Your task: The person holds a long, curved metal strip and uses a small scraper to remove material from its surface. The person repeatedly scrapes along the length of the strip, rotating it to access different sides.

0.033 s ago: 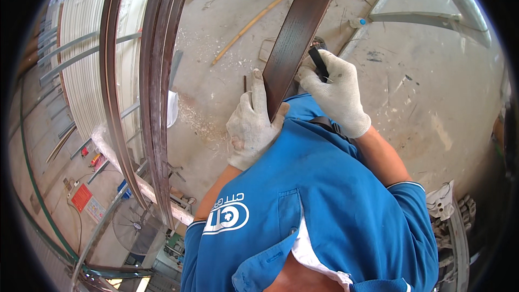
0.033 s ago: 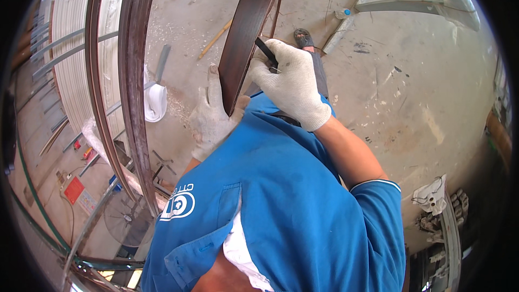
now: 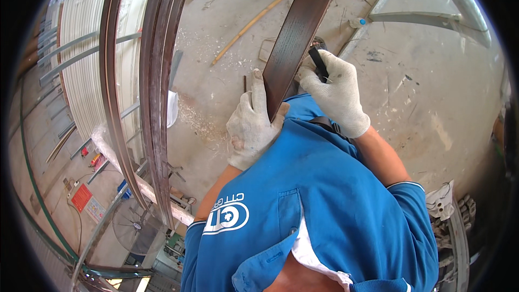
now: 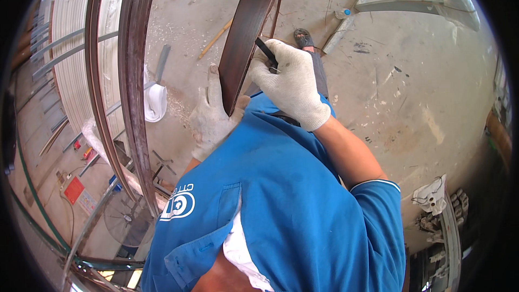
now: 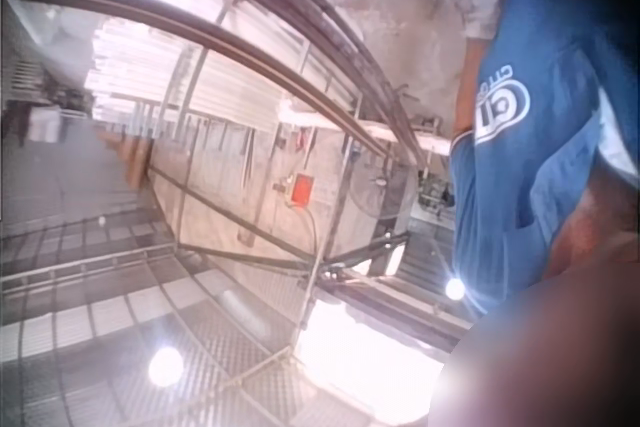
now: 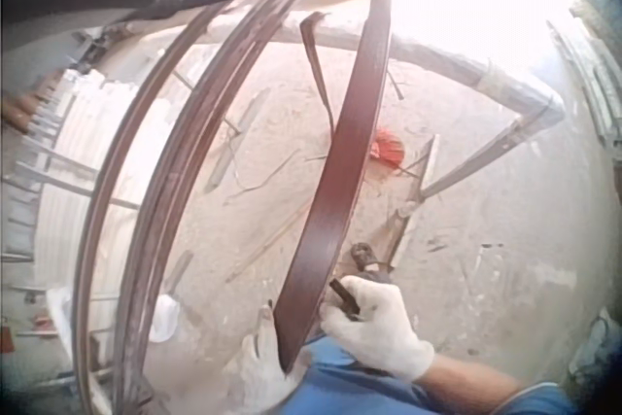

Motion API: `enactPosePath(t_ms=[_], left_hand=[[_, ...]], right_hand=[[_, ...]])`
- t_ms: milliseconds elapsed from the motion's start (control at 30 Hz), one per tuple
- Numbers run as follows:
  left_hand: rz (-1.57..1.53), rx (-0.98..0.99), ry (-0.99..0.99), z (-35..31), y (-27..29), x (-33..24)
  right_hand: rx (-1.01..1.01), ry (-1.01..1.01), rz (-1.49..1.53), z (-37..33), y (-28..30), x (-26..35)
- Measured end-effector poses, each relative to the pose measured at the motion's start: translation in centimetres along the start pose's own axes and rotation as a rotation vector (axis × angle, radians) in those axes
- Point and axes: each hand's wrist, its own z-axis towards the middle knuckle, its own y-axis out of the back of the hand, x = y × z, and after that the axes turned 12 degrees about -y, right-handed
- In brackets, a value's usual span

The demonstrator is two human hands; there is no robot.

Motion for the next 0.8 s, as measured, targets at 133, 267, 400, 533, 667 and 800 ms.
enactPosePath(t_ms=[133, 267, 400, 533, 667, 800], left_hand=[[-0.087, -0.007, 0.009, 1.0, -0.1, 0.2], [-0.144, 0.023, 0.043, 1.2, -0.1, 0.2], [-0.218, -0.014, 0.083, 1.3, 0.1, 0.1], [-0.252, -0.045, 0.070, 1.2, 0.1, 0.2], [-0.251, -0.049, 0.064, 1.1, -0.1, 0.2], [-0.164, -0.093, 0.017, 1.1, -0.3, 0.2]], right_hand=[[-0.043, 0.076, -0.067, 0.6, 0.1, -0.5], [-0.098, 0.196, -0.144, 1.1, 0.1, -1.1], [-0.108, 0.152, -0.115, 1.4, 0.4, -1.0], [0.062, -0.194, 0.151, 1.7, 2.0, -0.7], [0.146, -0.181, 0.206, 1.4, 2.3, -1.1], [0.135, -0.025, 0.115, 0.8, 1.2, -1.2]])
